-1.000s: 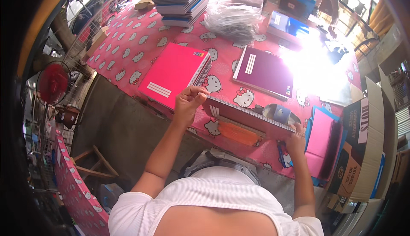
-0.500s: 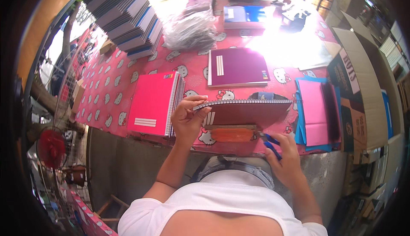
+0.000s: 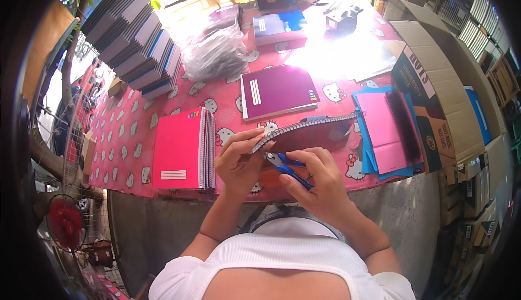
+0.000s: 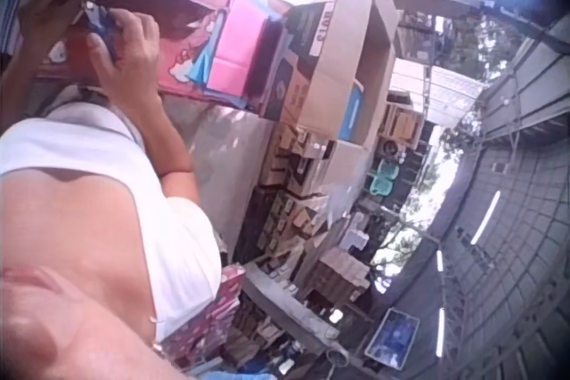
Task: The person tapes the spines of several spiral-bound notebooks using a blue tape dispenser. The person picks up individual notebooks from a stack, applies tape along the spiral edge, cuts the tape with scissors, and then places the finished notebook onto a growing stack.
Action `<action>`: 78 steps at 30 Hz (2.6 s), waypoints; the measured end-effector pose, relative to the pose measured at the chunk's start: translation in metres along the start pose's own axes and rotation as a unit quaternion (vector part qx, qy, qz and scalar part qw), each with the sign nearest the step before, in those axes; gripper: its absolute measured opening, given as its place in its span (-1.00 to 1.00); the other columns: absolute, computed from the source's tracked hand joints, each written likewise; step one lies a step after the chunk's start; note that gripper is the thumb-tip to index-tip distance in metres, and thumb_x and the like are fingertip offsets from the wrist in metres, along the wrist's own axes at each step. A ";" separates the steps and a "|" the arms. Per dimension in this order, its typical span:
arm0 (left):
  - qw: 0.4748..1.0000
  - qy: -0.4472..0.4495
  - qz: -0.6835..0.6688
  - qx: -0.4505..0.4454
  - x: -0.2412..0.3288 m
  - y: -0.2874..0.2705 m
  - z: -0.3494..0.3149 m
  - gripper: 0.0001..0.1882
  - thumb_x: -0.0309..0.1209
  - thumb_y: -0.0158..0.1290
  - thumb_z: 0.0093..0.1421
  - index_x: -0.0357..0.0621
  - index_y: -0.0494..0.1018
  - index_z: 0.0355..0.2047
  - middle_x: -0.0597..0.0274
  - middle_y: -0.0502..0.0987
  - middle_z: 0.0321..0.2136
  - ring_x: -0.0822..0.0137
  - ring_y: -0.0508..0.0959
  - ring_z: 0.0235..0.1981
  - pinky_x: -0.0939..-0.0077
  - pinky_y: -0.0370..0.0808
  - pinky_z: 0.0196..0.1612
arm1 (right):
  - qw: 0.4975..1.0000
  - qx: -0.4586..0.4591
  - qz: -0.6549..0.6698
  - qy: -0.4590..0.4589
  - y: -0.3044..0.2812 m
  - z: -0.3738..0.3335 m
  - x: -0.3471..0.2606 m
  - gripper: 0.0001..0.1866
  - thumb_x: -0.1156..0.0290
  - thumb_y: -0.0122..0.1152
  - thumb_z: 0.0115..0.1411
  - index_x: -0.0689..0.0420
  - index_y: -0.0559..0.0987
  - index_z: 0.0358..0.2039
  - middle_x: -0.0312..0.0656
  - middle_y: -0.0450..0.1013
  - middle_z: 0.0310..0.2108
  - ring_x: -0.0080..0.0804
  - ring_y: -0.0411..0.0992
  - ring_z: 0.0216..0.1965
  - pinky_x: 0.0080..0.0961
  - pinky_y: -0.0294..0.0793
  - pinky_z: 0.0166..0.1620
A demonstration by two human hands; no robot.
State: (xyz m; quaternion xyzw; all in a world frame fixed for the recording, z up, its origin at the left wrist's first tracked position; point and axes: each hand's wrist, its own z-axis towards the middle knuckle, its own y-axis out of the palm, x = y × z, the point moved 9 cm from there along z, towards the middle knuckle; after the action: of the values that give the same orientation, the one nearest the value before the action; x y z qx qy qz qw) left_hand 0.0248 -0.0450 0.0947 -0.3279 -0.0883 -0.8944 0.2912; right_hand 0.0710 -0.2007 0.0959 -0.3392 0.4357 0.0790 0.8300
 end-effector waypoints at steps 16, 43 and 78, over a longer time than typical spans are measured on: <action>0.999 0.042 0.023 -0.010 0.004 0.001 -0.003 -0.73 -0.75 0.22 -0.05 -0.31 0.49 -0.31 -0.08 0.57 -0.26 0.21 0.62 -0.28 0.46 0.56 -0.23 | 0.780 -0.192 0.488 0.341 0.036 -0.011 0.050 -0.67 0.27 0.15 0.26 0.29 0.52 -0.13 -0.21 0.49 -0.26 -0.50 0.43 -0.29 -0.62 0.39 -0.16; 0.821 -0.108 0.497 -0.260 -0.244 -0.180 0.029 -0.69 -0.18 -0.14 0.32 -0.09 0.50 -0.20 0.24 0.55 -0.23 0.21 0.46 -0.04 -0.09 0.02 0.23 | 0.985 0.051 -0.165 0.027 -0.016 0.095 0.269 -0.84 0.45 0.25 0.08 0.26 0.58 -0.36 0.06 0.46 -0.08 -0.04 0.44 -0.04 -0.27 0.40 0.01; 0.709 -0.695 -0.093 0.075 -0.411 -0.043 -0.052 -0.84 -0.48 0.10 0.18 -0.32 0.44 -0.28 0.10 0.54 -0.43 0.27 0.56 -0.45 0.36 0.52 -0.39 | 0.912 0.014 0.119 0.392 0.035 0.170 0.426 -0.76 0.40 0.31 0.07 0.36 0.58 -0.38 -0.22 0.52 -0.52 -0.57 0.45 -0.56 -0.51 0.43 -0.52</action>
State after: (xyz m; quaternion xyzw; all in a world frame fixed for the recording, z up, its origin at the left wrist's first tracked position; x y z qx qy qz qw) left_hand 0.2246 0.1625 -0.2057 -0.8241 -0.3623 -0.4266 0.0868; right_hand 0.4290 -0.1368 -0.1860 -0.2770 0.7644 0.0312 0.5814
